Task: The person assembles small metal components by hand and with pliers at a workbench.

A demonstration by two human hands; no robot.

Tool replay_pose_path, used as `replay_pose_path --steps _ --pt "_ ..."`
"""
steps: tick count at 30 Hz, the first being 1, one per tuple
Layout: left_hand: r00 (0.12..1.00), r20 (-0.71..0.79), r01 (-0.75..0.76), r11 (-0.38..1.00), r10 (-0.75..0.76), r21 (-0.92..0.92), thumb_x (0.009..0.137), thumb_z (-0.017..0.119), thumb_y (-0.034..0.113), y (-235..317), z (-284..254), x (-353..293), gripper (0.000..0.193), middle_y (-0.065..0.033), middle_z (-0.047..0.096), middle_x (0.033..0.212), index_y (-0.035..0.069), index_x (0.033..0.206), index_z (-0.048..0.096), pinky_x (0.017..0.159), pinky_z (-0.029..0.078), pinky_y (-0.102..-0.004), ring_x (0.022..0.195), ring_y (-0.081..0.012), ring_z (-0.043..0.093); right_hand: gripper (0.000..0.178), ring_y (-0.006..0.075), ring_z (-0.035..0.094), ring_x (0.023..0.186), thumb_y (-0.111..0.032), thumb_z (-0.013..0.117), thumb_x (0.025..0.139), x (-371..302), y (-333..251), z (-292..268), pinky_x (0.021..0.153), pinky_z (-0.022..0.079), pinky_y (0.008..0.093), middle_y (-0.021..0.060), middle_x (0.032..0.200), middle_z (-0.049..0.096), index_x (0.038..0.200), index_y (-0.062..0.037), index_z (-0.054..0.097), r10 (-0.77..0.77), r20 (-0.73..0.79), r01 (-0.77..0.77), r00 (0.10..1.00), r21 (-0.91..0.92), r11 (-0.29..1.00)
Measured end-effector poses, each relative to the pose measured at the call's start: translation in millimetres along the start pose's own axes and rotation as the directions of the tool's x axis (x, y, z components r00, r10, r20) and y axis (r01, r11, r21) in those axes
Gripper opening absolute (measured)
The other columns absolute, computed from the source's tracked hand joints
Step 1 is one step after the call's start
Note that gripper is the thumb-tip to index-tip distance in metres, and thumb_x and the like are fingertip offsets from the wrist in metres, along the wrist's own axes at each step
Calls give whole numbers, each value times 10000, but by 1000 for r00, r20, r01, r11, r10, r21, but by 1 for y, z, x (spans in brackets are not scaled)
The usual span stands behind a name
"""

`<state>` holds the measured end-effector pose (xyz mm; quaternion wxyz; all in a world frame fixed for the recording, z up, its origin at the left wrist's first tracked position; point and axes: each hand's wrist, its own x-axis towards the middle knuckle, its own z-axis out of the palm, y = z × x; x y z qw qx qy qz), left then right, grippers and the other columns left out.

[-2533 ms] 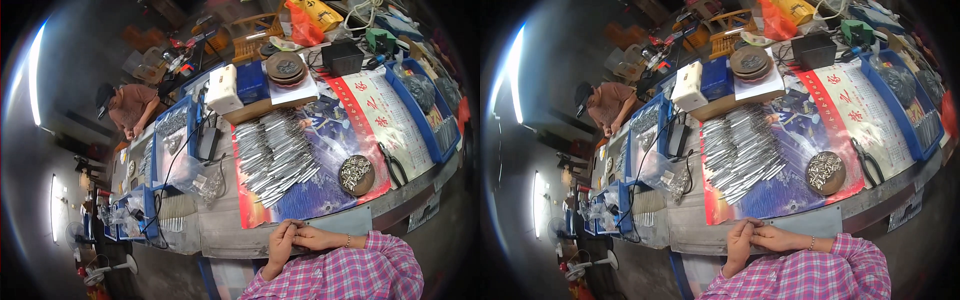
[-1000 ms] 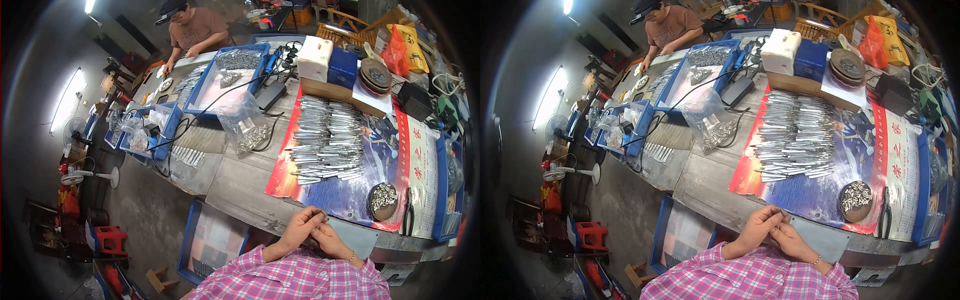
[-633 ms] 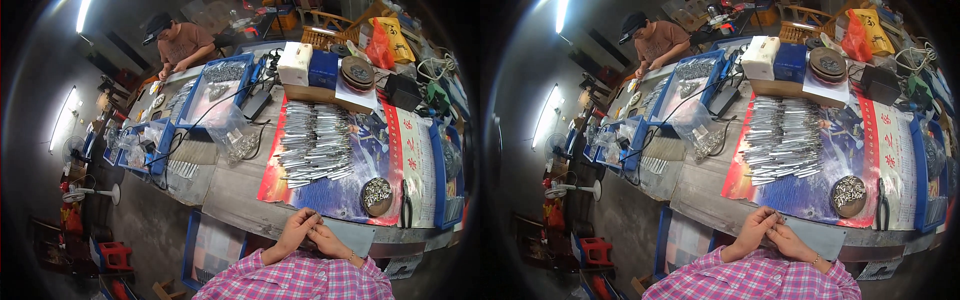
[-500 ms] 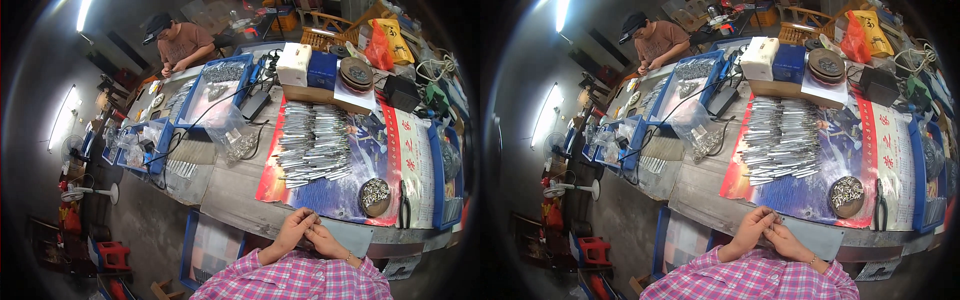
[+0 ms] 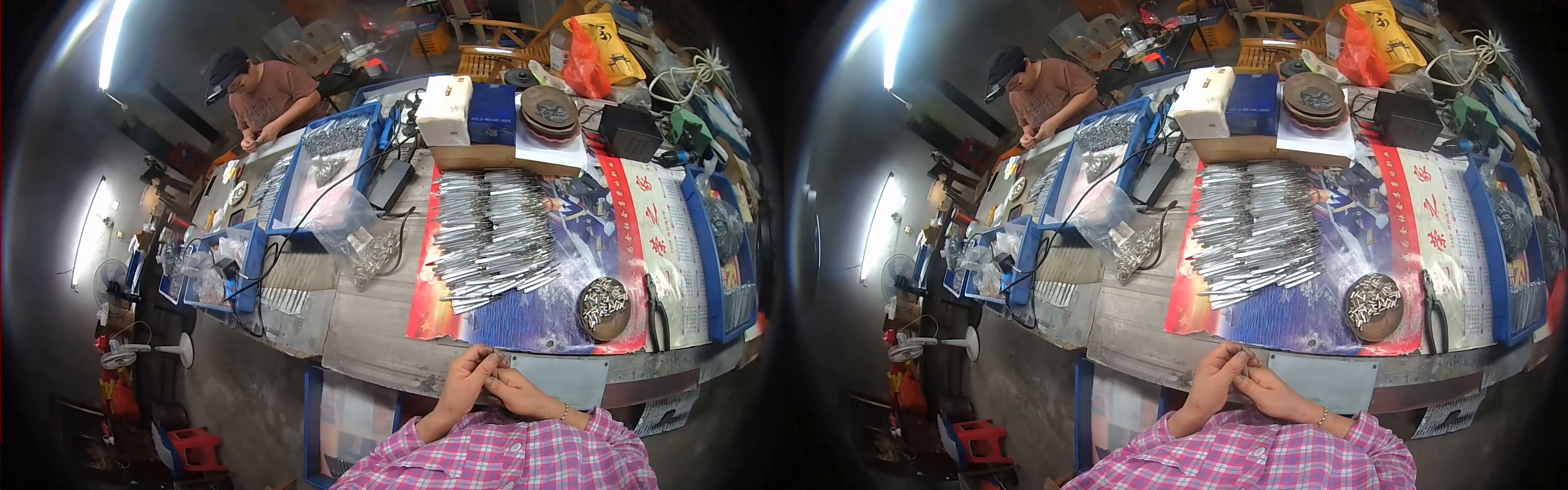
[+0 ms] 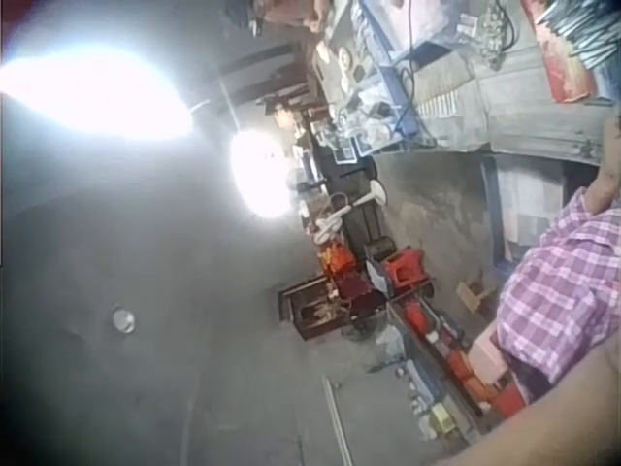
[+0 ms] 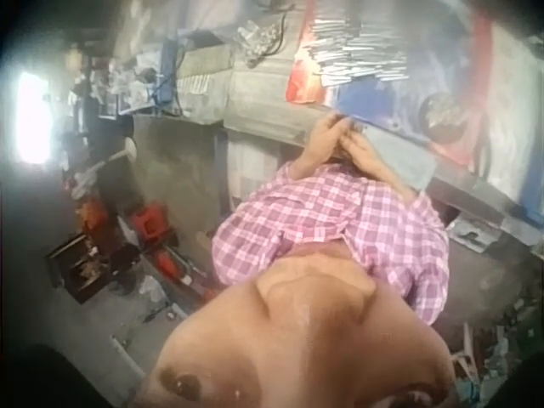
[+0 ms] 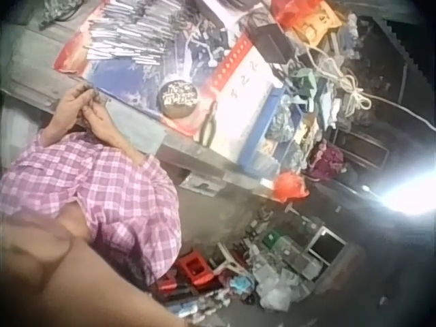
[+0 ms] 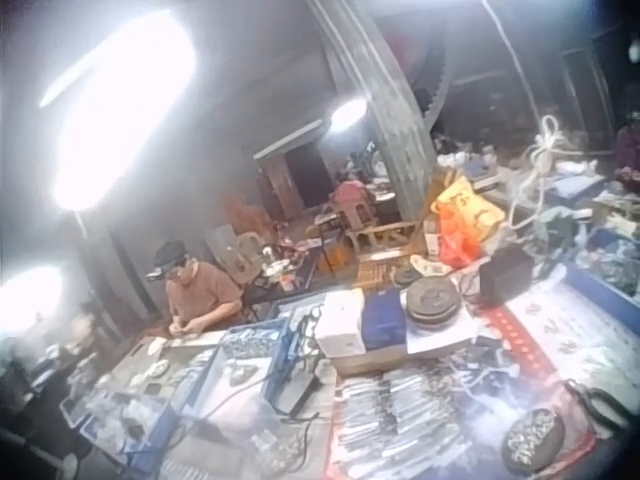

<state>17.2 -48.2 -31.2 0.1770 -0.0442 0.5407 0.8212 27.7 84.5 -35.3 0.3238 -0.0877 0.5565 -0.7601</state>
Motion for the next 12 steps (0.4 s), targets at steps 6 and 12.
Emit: replay_pose_path --steps 6,12 --pt "1000 11 -29 999 29 -16 900 494 101 -3 -1 4 120 -54 581 860 -13 914 531 750 440 -233 809 -105 540 308 32 343 589 -281 391 956 3 9 -6 504 296 194 -67 671 409 834 -36 533 50 8 -50 999 14 999" --pt "999 29 -20 1000 20 -7 902 488 98 -5 1 6 119 -67 579 887 -10 924 534 766 439 -242 837 -113 537 317 46 427 762 -274 419 946 1 21 -16 651 377 203 -20 847 509 1003 8 552 136 27 -137 990 26 990"
